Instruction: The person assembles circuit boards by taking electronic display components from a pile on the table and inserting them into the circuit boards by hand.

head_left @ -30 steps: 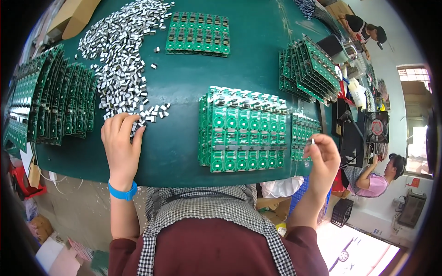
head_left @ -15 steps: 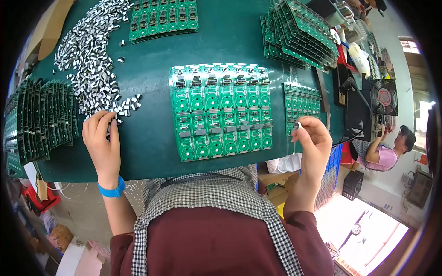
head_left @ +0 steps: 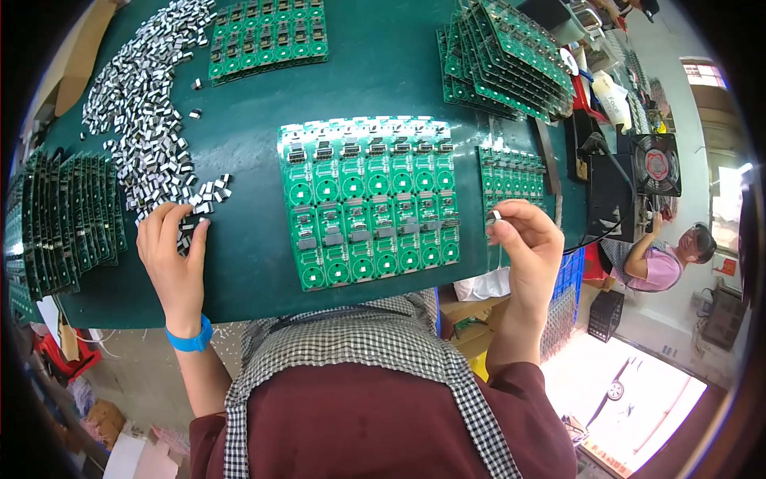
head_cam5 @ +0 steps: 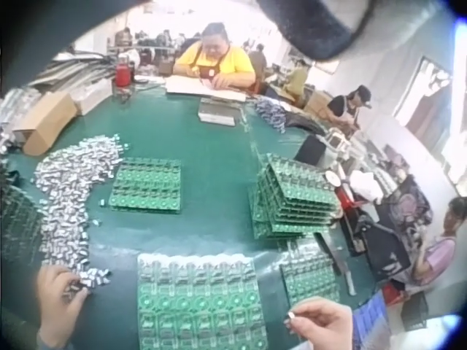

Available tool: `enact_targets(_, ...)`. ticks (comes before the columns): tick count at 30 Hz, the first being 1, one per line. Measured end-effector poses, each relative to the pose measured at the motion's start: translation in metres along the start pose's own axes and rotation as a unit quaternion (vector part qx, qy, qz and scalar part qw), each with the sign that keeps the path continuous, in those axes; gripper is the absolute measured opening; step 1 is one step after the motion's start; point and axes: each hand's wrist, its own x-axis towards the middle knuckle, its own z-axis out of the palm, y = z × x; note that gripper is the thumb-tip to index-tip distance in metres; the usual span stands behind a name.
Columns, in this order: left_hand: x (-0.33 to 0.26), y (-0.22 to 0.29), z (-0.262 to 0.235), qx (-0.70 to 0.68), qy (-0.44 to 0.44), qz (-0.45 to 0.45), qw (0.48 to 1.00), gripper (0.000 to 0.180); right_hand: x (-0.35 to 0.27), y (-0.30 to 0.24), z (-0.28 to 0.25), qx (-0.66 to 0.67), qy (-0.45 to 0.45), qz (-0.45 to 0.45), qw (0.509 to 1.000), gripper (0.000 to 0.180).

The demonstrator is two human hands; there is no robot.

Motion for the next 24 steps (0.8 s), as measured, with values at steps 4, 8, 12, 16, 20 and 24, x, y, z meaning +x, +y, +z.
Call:
enact_targets(4,-0.002,-0.002,0.001,-0.016,-0.013,0.004,1.0,0.02,0.016,-0.015,0.021,-0.087,-0.035,-0.071,0.993,0.022)
enact_targets(8,-0.005,-0.001,0.003,-0.025,-0.025,0.001,0.999,0.02,0.049,-0.033,0.061,-0.218,-0.143,-0.235,0.937,0.022)
enact_targets(12,-0.006,0.0,0.001,-0.034,-0.033,-0.002,0.999,0.019,0.067,-0.038,0.108,-0.294,-0.218,-0.356,0.86,0.019)
enact_targets(16,-0.011,-0.002,0.001,-0.041,-0.021,-0.011,0.999,0.02,0.076,-0.028,0.127,-0.33,-0.247,-0.404,0.817,0.017)
enact_targets(20,-0.012,-0.003,0.0,-0.035,-0.016,-0.006,0.999,0.019,0.074,-0.026,0.135,-0.36,-0.234,-0.429,0.794,0.017)
enact_targets(24,-0.012,-0.005,0.002,-0.05,-0.02,-0.005,0.999,0.018,0.072,-0.025,0.137,-0.374,-0.23,-0.446,0.78,0.018)
